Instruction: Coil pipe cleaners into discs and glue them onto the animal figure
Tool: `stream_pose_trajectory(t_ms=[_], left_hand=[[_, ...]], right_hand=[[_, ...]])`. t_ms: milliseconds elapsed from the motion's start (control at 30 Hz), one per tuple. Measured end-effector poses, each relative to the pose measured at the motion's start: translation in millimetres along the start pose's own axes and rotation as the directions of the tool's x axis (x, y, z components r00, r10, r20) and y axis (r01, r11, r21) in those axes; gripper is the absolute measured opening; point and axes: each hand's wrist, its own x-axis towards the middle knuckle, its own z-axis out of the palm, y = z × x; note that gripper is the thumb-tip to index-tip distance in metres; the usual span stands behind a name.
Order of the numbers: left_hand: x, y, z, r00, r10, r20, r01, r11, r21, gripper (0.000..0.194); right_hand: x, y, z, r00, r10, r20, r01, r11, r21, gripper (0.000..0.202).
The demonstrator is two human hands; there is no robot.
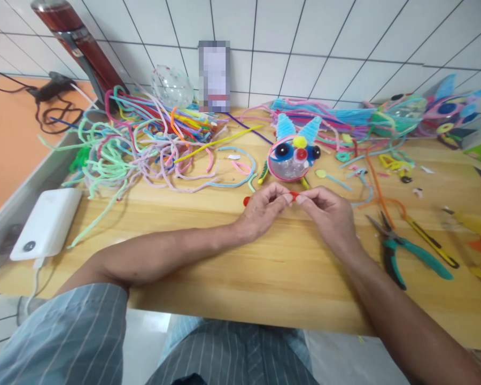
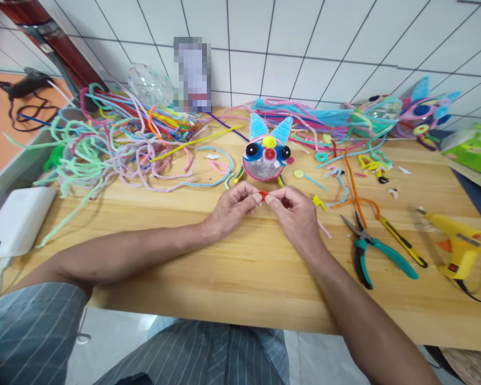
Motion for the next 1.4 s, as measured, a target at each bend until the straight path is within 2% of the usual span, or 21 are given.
stream_pose_trajectory(t_ms=[167, 267, 400, 567, 700, 833, 967, 1067, 1167, 1300, 1400], left_hand=[[0, -9, 3.7, 0.999, -0.038, 0.011, 0.039, 0.996, -0.076, 0.033], [0, -7, 3.6, 0.999, 0.000, 0.037, 0.002, 0.999, -0.052, 0.028], [0, 3, 0.9, 0.998, 0.048, 0.040, -0.051, 0.995, 0.084, 0.019], [2, 8, -3.7, 0.991, 0.113, 0.067, -0.123, 0.977, 0.176, 0.021], [2, 6, -4.2, 0.993, 0.109, 0.047, -0.115, 0.985, 0.131, 0.029], [1, 0, -1.3, 0.999, 0.042, 0.006, -0.043, 0.998, 0.053, 0.036], [0, -3, 1.8, 1.000, -0.010, -0.010, 0.010, 1.000, -0.024, 0.033], [-1, -4, 2.8, 0.999, -0.050, 0.016, 0.051, 0.997, -0.059, 0.029], [0, -3, 2.1, 0.998, -0.041, 0.049, 0.043, 0.998, -0.041, 0.025], [2, 4, -0.9, 0.997, 0.058, 0.049, -0.062, 0.994, 0.094, 0.017], [3, 7, -3.1, 0.991, 0.108, 0.074, -0.117, 0.983, 0.143, 0.018]], right_hand=[[-4, 2, 6, 0.998, 0.058, -0.018, -0.056, 0.997, 0.060, 0.017], [-4, 1, 4, 0.998, -0.037, -0.042, 0.034, 0.997, -0.074, 0.014], [-4, -3, -1, 0.976, -0.215, -0.025, 0.200, 0.941, -0.271, 0.013], [-4, -6, -2, 0.961, -0.277, -0.014, 0.259, 0.915, -0.311, 0.016], [-5, -5, -2, 0.966, -0.247, -0.071, 0.221, 0.940, -0.261, 0.014], [-6, -5, -1, 0.989, -0.136, -0.058, 0.123, 0.975, -0.183, 0.014], [-7, -4, 3, 0.999, -0.021, -0.047, 0.019, 0.998, -0.062, 0.013], [-7, -4, 4, 0.999, 0.015, -0.035, -0.016, 0.999, -0.034, 0.014], [-7, -4, 2, 0.999, -0.039, -0.036, 0.034, 0.991, -0.128, 0.015], [-6, -6, -2, 0.981, -0.193, -0.035, 0.172, 0.930, -0.326, 0.015], [-5, -6, -3, 0.972, -0.235, -0.008, 0.217, 0.911, -0.350, 0.016]])
